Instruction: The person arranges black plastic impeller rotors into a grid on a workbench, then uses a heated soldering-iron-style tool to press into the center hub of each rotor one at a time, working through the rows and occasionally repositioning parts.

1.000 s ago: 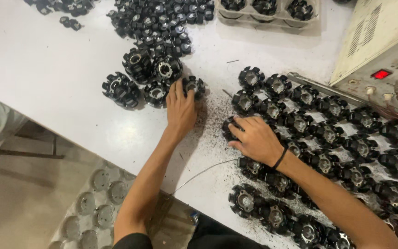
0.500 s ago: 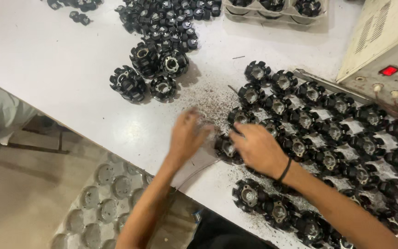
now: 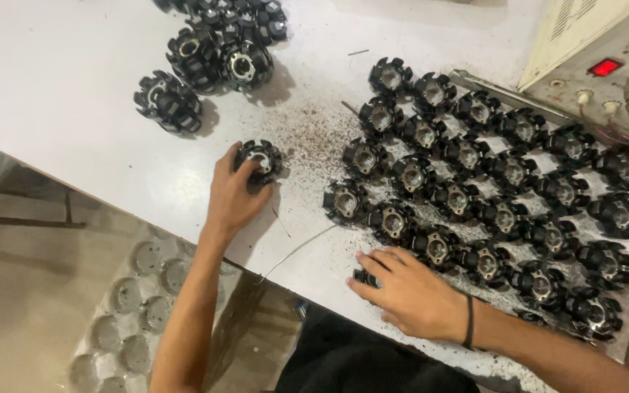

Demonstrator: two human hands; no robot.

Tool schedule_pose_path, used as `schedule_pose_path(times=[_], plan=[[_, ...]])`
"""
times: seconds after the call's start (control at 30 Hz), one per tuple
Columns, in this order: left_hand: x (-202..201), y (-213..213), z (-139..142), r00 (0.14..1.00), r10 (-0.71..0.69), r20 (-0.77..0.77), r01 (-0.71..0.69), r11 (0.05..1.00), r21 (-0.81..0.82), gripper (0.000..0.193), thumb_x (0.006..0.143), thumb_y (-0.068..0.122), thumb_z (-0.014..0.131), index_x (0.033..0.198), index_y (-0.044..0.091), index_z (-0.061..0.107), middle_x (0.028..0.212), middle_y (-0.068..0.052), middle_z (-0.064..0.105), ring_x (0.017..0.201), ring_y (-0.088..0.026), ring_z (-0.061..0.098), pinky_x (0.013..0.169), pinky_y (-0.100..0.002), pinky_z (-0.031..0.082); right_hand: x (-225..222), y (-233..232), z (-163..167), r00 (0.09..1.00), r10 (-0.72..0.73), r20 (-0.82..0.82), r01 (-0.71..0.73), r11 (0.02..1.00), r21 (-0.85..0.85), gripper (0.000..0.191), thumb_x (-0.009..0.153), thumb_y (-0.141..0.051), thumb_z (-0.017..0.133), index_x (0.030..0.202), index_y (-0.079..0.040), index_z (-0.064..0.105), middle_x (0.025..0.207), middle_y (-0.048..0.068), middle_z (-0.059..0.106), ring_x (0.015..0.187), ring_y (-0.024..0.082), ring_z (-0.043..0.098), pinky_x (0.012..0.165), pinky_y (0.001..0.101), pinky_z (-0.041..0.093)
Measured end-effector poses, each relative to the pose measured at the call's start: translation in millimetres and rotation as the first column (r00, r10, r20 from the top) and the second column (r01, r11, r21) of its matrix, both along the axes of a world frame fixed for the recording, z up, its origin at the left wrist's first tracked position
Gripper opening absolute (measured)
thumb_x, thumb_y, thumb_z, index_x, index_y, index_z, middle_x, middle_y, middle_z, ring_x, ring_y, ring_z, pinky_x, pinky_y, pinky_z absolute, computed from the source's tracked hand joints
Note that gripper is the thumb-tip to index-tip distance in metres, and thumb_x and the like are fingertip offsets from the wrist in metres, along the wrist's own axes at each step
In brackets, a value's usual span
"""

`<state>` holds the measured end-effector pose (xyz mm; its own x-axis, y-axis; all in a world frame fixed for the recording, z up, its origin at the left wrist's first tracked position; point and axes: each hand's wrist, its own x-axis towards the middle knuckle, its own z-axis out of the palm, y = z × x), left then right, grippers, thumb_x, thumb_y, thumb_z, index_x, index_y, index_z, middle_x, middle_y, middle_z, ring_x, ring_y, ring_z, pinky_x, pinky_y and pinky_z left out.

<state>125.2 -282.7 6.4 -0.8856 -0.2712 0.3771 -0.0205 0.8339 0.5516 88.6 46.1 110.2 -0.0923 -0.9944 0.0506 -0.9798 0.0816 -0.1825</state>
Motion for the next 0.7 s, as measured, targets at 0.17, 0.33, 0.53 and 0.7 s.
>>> schedule_pose_path(times=[0.17,0.33,0.53,0.7], plan=[[-0.3,-6.6,-24.9,0.999,-0.012,-0.029,0.013,0.999,0.029,0.044,0.074,0.025,0.088,0.108,0.003,0.07,0.145,-0.028,0.052,0.128,-0.046,0.05,0.107,-0.053,0.045,13.7,-1.9,-9.2,0.887,-0.454,0.086,0.314,0.728,0.61,0.069,0.107,-0.056,0.055,0.152,-0.005,0.044,0.122,0.019,0.061,0.115,0.033,0.056,0.109,0.0457,0.04],[-5.5,-7.7,-22.3,0.998,-0.004,-0.058,0.005,1.0,0.017,0.041,0.072,0.024,0.089,0.101,0.003,0.071,0.142,-0.026,0.054,0.125,-0.047,0.052,0.104,-0.052,0.047,29.0,14.0,-12.7,0.995,-0.101,-0.015,0.099,0.989,-0.114,0.056,0.077,-0.045,0.068,0.114,-0.004,0.07,0.119,0.026,0.067,0.103,0.035,0.06,0.1,0.0484,0.042],[29.6,28.5,26.5,0.963,-0.258,0.071,0.24,0.95,0.2,0.039,0.067,0.02,0.086,0.103,0.006,0.077,0.146,-0.024,0.054,0.131,-0.043,0.053,0.108,-0.049,0.047,37.9,23.4,-37.6,0.959,-0.28,-0.037,0.283,0.951,0.125,0.058,0.092,-0.055,0.071,0.097,0.003,0.07,0.116,0.028,0.061,0.107,0.041,0.056,0.104,0.0519,0.04],[61.6,88.0,44.4,0.744,-0.657,0.125,0.602,0.739,0.304,0.041,0.063,0.02,0.088,0.098,0.003,0.076,0.141,-0.022,0.055,0.128,-0.04,0.053,0.105,-0.045,0.048,35.2,32.6,-36.1,0.957,-0.289,0.006,0.289,0.957,0.04,0.05,0.075,-0.045,0.075,0.09,0.003,0.072,0.118,0.026,0.064,0.114,0.04,0.056,0.098,0.0516,0.041]])
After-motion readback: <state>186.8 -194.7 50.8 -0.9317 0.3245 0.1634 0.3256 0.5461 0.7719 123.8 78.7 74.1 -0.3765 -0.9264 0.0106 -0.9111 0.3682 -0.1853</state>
